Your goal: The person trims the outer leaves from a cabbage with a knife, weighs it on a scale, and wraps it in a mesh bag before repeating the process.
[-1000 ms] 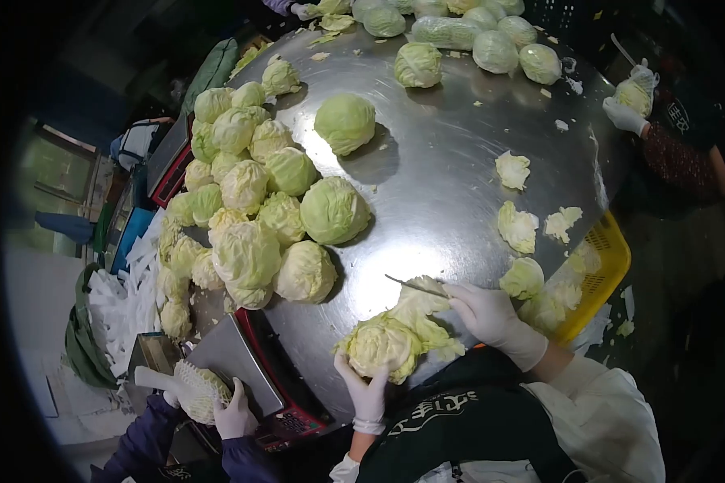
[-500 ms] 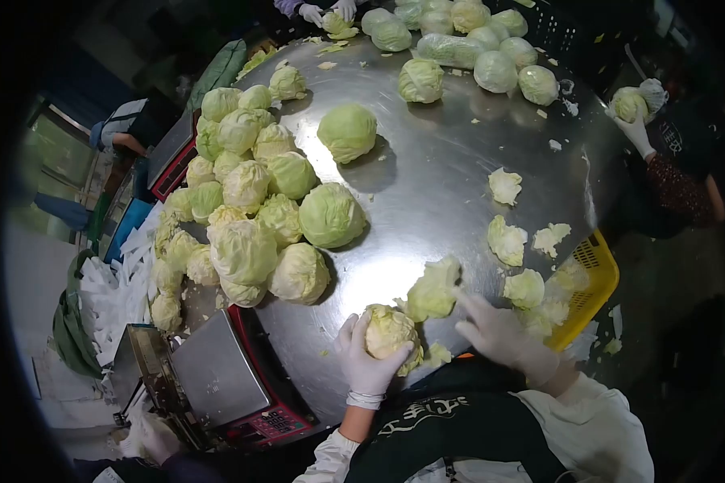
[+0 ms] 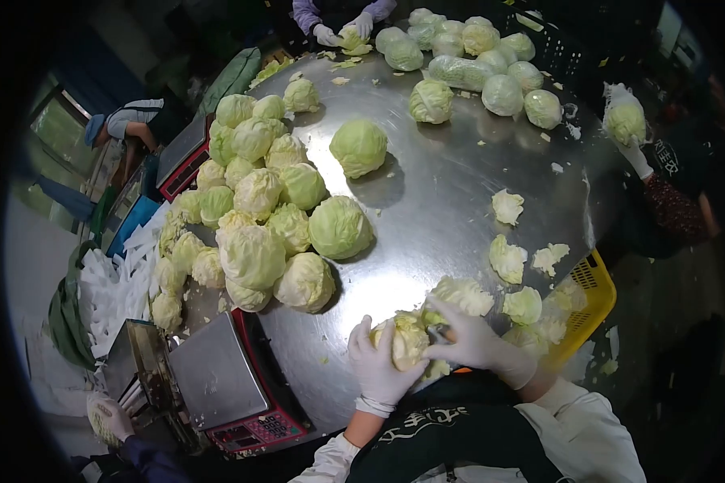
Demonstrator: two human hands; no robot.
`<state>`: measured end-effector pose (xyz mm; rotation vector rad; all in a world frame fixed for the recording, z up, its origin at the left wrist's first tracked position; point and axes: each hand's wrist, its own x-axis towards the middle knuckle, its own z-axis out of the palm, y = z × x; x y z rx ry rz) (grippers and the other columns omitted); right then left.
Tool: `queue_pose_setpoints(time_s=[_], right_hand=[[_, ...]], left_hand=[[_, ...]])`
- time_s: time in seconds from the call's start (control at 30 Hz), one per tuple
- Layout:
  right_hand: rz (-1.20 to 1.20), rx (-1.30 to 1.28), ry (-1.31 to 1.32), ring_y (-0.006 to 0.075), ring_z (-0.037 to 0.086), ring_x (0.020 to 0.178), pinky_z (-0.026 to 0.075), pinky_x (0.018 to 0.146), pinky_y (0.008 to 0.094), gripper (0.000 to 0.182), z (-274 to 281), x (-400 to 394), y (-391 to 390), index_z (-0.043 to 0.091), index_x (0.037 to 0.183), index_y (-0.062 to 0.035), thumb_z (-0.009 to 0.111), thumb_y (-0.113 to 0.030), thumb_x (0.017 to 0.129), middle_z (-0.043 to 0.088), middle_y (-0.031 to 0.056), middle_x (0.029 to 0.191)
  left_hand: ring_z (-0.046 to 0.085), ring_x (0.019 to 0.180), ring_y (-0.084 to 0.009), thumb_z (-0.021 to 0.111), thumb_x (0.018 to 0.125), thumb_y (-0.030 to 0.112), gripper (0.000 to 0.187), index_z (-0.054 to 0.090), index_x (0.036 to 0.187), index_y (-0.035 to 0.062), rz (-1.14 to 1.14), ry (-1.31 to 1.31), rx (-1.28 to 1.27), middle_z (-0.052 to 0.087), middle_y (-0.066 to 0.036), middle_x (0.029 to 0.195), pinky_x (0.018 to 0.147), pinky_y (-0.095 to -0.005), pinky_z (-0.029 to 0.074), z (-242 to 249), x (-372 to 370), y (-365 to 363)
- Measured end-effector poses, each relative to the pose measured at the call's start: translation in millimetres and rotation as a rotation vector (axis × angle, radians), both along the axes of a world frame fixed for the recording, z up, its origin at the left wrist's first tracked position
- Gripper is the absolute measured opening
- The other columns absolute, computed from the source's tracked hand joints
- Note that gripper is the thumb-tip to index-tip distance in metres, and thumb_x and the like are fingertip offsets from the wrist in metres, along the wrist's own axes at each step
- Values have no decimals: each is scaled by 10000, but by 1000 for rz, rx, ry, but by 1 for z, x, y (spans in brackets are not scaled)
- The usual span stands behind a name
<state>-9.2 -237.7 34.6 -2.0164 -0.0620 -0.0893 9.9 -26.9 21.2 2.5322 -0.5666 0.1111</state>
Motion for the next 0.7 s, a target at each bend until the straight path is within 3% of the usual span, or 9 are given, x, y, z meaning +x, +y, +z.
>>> queue_pose_setpoints(time_s=[0.13,0.23,0.33,0.4,0.47,0.5,0.6,0.63,0.7], right_hand=[[246,125,309,204,672,832,526,742,355,517,-17,43,17,640,1288,-55,727,-348,871,695,129,920],[71,-156,302,304,684,759,529,694,397,325,-43,63,15,694,1113,-153,715,-356,860,689,116,799],[-48,-340,322,322,681,776,530,698,418,278,-63,69,5,692,1099,-176,702,-338,874,702,102,825],[-45,-370,330,317,689,786,532,699,423,270,-66,66,4,689,1095,-186,704,-341,874,705,87,820],[-92,-394,304,315,692,789,534,704,421,265,-63,65,4,689,1096,-186,707,-332,875,708,91,828],[-115,-398,310,314,694,794,536,704,416,259,-57,66,3,689,1092,-176,711,-315,875,709,96,835],[-195,-361,254,314,697,800,541,709,410,255,-61,62,-12,689,1091,-162,715,-297,876,714,104,849],[-223,-347,232,313,700,802,544,716,402,281,-62,58,-21,696,1102,-149,727,-299,866,716,113,856],[-309,-355,229,315,700,813,545,729,394,313,-71,43,-48,702,1113,-126,732,-299,854,717,134,876]], left_hand=[[299,1365,-525,877,626,487,896,576,1375,98,-48,30,41,340,-321,1478,1135,-641,252,2,-4,9],[239,1392,-573,875,615,479,849,599,1368,198,-81,5,188,334,-299,1499,1153,-656,224,9,-13,40],[243,1412,-536,883,599,470,801,635,1317,216,-54,95,78,353,-247,1519,1156,-673,192,0,-30,81],[297,1408,-535,916,583,416,919,526,1367,139,-74,106,117,329,-276,1538,1168,-634,233,-12,-43,102],[343,1415,-491,977,547,331,1105,335,1411,84,37,219,-262,277,-329,1552,1198,-542,281,-20,-53,111],[353,1431,-452,1005,539,305,1194,252,1433,59,66,225,-251,256,-342,1561,1202,-483,309,-20,-53,111],[377,1423,-414,1003,558,326,1155,287,1417,39,160,164,-341,263,-313,1572,1175,-482,351,-46,-49,112],[422,1397,-383,984,612,289,1033,340,1380,42,214,234,-516,365,-294,1515,1158,-473,372,-48,-45,112],[451,1372,-358,974,634,250,1004,339,1383,37,305,377,-728,380,-272,1511,1133,-456,402,-58,-39,122]])
